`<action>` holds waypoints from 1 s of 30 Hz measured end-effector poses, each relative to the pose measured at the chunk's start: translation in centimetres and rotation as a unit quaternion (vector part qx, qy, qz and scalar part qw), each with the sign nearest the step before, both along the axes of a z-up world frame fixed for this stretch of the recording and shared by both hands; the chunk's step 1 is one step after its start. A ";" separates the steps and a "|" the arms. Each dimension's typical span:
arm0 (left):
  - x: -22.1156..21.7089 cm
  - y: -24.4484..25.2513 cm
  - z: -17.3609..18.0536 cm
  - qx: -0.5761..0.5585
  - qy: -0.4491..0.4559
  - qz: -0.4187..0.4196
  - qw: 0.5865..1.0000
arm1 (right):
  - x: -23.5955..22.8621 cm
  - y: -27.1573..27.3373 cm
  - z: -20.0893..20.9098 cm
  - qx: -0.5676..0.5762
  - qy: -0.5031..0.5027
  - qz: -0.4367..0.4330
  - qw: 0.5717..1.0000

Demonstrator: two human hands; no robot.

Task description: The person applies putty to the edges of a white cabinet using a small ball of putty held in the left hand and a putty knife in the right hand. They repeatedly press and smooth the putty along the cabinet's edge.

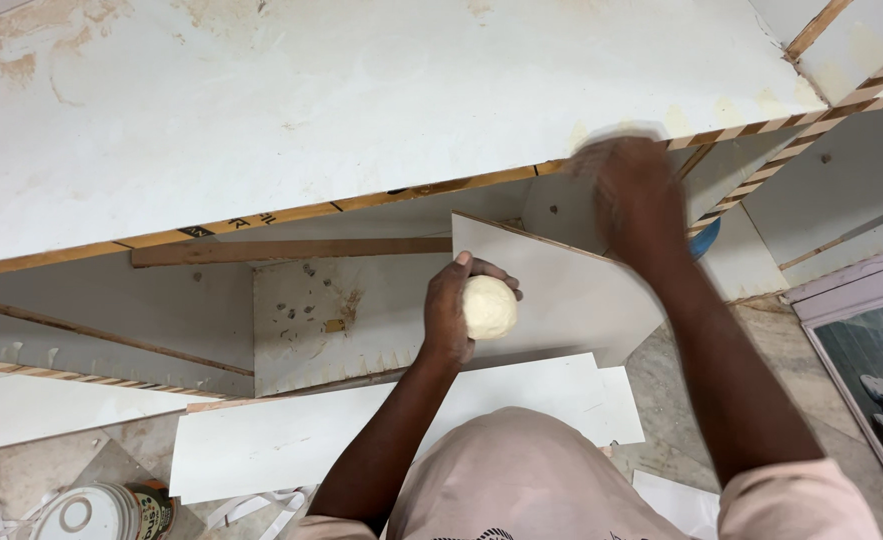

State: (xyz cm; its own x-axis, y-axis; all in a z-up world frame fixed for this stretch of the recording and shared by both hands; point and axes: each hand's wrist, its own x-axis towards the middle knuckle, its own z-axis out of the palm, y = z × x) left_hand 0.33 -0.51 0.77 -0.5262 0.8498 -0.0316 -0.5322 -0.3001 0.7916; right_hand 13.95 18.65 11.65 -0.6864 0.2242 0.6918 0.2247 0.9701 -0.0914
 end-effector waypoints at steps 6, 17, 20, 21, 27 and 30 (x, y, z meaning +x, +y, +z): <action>1.3 0.7 -1.3 0.001 -0.094 -0.027 0.995 | -4.0 6.4 2.3 -0.061 -0.095 -0.090 0.989; 1.1 0.6 -3.7 -0.041 -0.189 -0.055 0.980 | -4.4 6.7 0.8 -0.012 -0.078 -0.120 0.990; 1.3 0.8 -4.3 -0.053 -0.175 -0.055 0.982 | -4.7 6.7 0.8 -0.024 -0.094 -0.133 0.986; 1.4 0.8 -4.4 -0.052 -0.176 -0.058 0.981 | -4.7 6.8 0.7 -0.031 -0.101 -0.140 0.984; 1.3 0.9 -4.4 -0.068 -0.174 -0.058 0.981 | -4.6 6.9 0.2 -0.023 -0.045 -0.109 0.993; 1.3 0.9 -4.2 -0.072 -0.170 -0.059 0.981 | -4.7 6.8 0.2 -0.028 -0.057 -0.110 0.992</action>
